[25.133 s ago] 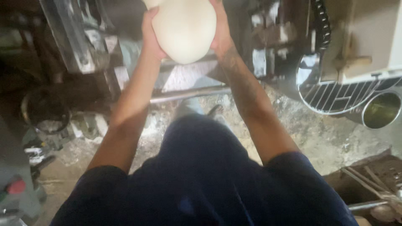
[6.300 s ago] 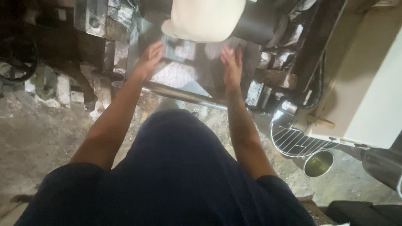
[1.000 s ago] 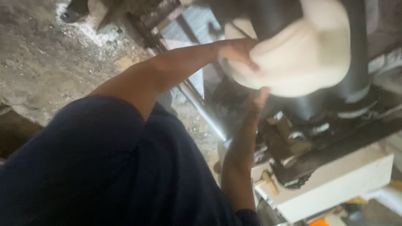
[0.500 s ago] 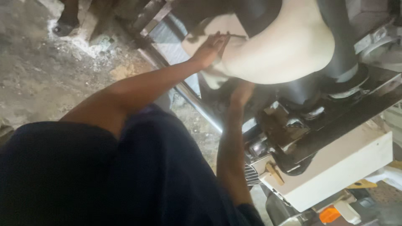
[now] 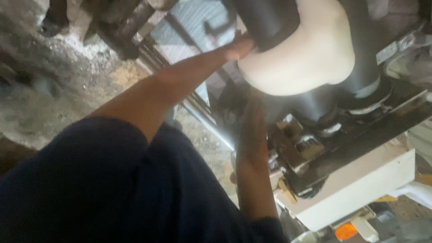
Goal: The person feeds a large mass of white dough through a roller machine repeatedly, folding and refeeding it to flatten and smooth the material. The person then moves to a table, cuts the flattened dough into smaller pieces with a knife, and places them on a scale.
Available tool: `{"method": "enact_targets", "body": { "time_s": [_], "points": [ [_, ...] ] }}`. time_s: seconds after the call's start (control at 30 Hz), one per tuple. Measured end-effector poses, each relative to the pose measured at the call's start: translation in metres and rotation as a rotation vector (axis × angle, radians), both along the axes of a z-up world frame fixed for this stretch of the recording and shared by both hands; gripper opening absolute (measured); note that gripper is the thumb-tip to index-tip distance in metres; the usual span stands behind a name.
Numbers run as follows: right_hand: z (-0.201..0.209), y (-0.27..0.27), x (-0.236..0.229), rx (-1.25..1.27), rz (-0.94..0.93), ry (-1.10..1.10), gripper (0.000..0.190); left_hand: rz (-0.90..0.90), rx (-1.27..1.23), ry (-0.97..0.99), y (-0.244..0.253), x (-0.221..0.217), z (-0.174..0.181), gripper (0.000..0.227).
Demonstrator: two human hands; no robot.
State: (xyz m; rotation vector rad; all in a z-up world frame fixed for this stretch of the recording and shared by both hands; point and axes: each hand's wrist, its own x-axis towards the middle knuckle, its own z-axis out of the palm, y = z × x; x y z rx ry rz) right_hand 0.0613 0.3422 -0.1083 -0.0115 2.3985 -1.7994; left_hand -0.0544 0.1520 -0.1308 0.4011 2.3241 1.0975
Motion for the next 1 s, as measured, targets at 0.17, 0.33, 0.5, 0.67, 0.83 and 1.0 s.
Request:
{"method": "enact_targets", "body": {
  "time_s": [0.17, 0.33, 0.5, 0.67, 0.83, 1.0],
  "points": [
    [0.022, -0.01, -0.01, -0.025, -0.01, 0.009, 0.052, 0.034, -0.021, 0.13, -0.021, -0.002, -0.014, 0.036],
    [0.111, -0.05, 0.019, -0.043, -0.177, 0.135, 0.055, 0.243, 0.446, 0.015, -0.064, 0.081, 0.073, 0.039],
    [0.191, -0.073, 0.062, -0.849, -0.298, -0.152, 0.065, 0.323, 0.753, -0.214, -0.116, 0.118, 0.168, 0.064],
    [0.153, -0.09, 0.061, -0.118, -0.1, -0.398, 0.077, 0.145, 0.191, -0.121, -0.126, 0.108, 0.205, 0.121],
    [0.125, -0.079, 0.03, -0.127, 0.16, -0.365, 0.064, -0.144, 0.295, -0.339, -0.125, 0.049, 0.218, 0.118],
    [0.14, -0.09, -0.005, -0.24, 0.139, -0.224, 0.069, -0.208, 0.025, -0.354, -0.106, 0.004, 0.23, 0.058]
  ]
}}
